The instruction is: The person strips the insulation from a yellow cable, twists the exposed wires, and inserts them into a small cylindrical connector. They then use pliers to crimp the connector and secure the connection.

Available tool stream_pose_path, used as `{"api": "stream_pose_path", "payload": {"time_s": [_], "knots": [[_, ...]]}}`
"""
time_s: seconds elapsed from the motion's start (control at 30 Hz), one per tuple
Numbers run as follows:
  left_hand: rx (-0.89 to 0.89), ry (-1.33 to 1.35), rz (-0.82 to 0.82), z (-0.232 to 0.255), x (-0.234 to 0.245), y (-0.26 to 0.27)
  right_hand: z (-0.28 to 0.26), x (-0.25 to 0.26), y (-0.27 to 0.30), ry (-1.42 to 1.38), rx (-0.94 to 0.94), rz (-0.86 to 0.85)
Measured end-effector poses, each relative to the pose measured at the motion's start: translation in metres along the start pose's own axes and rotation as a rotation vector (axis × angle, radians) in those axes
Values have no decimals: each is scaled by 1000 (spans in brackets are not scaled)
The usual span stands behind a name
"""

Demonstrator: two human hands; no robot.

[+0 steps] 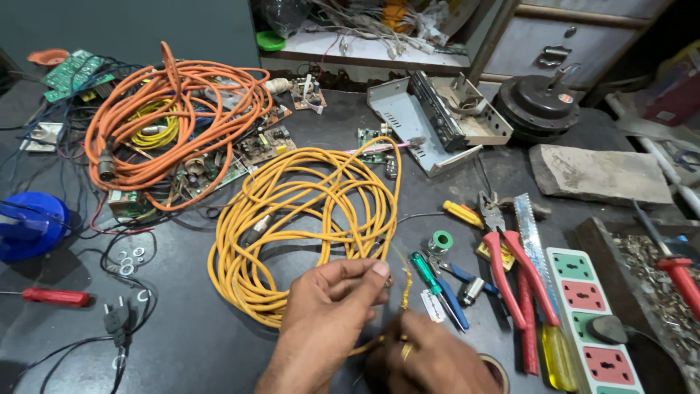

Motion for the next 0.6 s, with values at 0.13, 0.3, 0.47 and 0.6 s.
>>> {"api": "stream_pose_path", "payload": {"time_s": [0.13, 0.3, 0.47, 0.6], "knots": [[59, -2, 6, -4, 0, 1, 3, -23, 9, 62, 9, -103], [90, 37, -40, 4, 0, 3, 8, -35, 10, 96, -192, -201], [155, 155, -82, 4, -2, 4, 12, -58, 12, 367, -263, -289], [175, 141, -68, 4, -2, 5, 21, -70, 18, 436, -167, -227]]}}
Point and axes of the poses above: each hand's wrist, its own y-axis away from the middle knuckle, its own x-axis out of the back of the hand, z = x × y, the point moved 1 cm from there along -y, towards the middle knuckle, and after that the axes turned 15 degrees about -x, right-handed, at the moved point
